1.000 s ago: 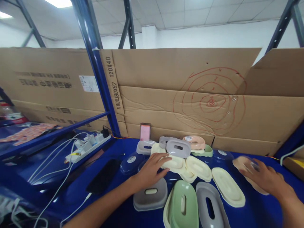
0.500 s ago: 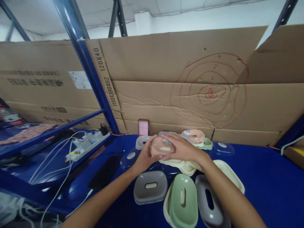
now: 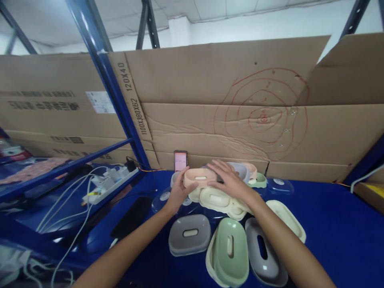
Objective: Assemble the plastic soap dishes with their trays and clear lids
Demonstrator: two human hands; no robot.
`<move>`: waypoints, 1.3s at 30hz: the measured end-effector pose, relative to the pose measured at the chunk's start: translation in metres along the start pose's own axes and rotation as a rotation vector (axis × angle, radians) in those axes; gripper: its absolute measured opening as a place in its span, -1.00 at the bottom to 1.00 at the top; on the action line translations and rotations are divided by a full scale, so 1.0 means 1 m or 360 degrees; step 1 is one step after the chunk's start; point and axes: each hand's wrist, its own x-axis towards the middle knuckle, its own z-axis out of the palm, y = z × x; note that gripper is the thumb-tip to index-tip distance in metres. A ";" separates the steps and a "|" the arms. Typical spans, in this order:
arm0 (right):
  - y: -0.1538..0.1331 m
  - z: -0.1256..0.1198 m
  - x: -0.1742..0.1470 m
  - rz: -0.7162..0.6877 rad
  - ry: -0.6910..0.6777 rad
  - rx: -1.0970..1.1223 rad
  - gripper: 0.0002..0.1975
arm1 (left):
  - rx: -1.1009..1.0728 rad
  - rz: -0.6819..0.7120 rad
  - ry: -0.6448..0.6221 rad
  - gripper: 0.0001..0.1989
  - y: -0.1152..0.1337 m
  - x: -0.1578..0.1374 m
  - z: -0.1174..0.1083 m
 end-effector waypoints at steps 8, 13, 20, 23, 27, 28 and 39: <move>-0.018 -0.016 0.002 -0.0051 -0.0154 0.0065 -0.31 | -0.0165 -0.0017 -0.0150 0.13 0.010 0.003 -0.006; -0.005 -0.010 -0.002 0.0053 -0.0062 -0.0128 -0.26 | -0.0147 0.0010 0.0348 -0.10 0.013 0.011 -0.013; -0.010 0.014 -0.003 0.0103 -0.0054 -0.0047 -0.11 | -0.0113 0.0026 0.0532 -0.11 0.020 0.007 -0.007; -0.018 0.013 -0.001 -0.0001 0.0028 0.0083 -0.12 | -0.0107 0.0052 0.0222 -0.10 0.022 -0.001 -0.003; -0.028 0.003 0.003 -0.0131 0.0005 0.0468 -0.46 | -0.0053 0.0090 -0.0082 0.05 0.025 -0.008 -0.002; -0.028 0.001 0.004 -0.0111 0.0037 0.0564 -0.49 | -0.0042 0.0094 -0.0123 0.09 0.025 -0.008 -0.002; -0.029 -0.004 0.002 -0.0226 0.0014 0.0298 -0.63 | -0.0286 -0.0014 -0.0203 0.09 0.009 0.001 -0.004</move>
